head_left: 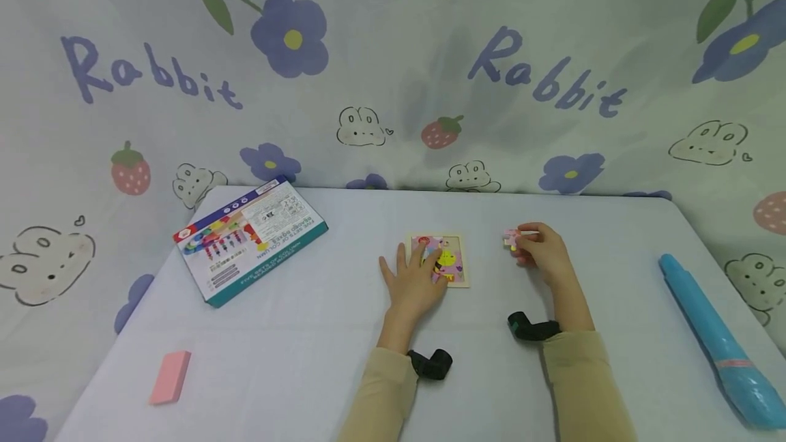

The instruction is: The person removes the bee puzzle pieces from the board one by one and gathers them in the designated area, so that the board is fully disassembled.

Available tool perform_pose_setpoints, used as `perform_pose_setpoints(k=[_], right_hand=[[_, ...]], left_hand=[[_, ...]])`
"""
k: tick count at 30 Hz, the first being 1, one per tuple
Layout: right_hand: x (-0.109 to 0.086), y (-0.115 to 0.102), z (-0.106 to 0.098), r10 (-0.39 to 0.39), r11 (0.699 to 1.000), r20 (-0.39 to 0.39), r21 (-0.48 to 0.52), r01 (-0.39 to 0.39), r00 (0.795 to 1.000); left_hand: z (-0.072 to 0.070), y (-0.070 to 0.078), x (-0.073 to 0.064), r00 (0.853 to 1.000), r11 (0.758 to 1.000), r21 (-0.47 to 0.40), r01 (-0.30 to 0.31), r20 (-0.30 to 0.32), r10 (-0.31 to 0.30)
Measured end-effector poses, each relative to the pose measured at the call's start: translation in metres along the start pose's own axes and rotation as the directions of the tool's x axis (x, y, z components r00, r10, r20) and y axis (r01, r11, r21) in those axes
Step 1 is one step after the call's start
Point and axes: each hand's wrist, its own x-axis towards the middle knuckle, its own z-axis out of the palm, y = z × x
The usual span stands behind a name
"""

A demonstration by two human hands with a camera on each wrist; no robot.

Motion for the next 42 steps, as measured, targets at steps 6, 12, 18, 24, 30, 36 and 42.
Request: perform_pose_setpoints(k=[6, 12, 18, 24, 30, 36, 42], right_hand=[[-0.002, 0.005, -0.017, 0.045, 0.996, -0.118, -0.066, -0.054, 0.992], [-0.002, 0.009, -0.029, 0.060, 0.987, -0.259, -0.127, -0.095, 0.964], [-0.002, 0.012, -0.035, 0.078, 0.986, -0.298, -0.115, -0.117, 0.951], [-0.001, 0.013, -0.039, 0.077, 0.985, -0.289, -0.124, -0.117, 0.954], [-0.004, 0.012, -0.040, 0.056, 0.986, -0.300, -0.136, -0.101, 0.952], [-0.012, -0.001, -0.022, -0.051, 0.967, -0.285, -0.254, -0.024, 0.957], [-0.008, -0.014, 0.013, -0.117, 0.954, -0.191, -0.295, 0.057, 0.974]], left_hand=[[0.000, -0.001, 0.001, 1.000, 1.000, -0.002, -0.003, 0.006, 0.003], [0.000, -0.002, 0.000, 1.000, 1.000, -0.016, -0.002, 0.006, 0.002], [0.000, -0.002, 0.000, 1.000, 1.000, -0.012, -0.005, 0.008, 0.005], [0.001, -0.003, 0.000, 1.000, 1.000, -0.007, -0.007, 0.012, 0.007], [0.003, -0.004, 0.000, 1.000, 1.000, 0.001, -0.010, 0.015, 0.010], [0.006, -0.005, 0.000, 1.000, 1.000, 0.022, -0.014, -0.012, 0.014], [0.008, -0.005, 0.002, 0.999, 0.999, 0.040, -0.013, -0.037, 0.014]])
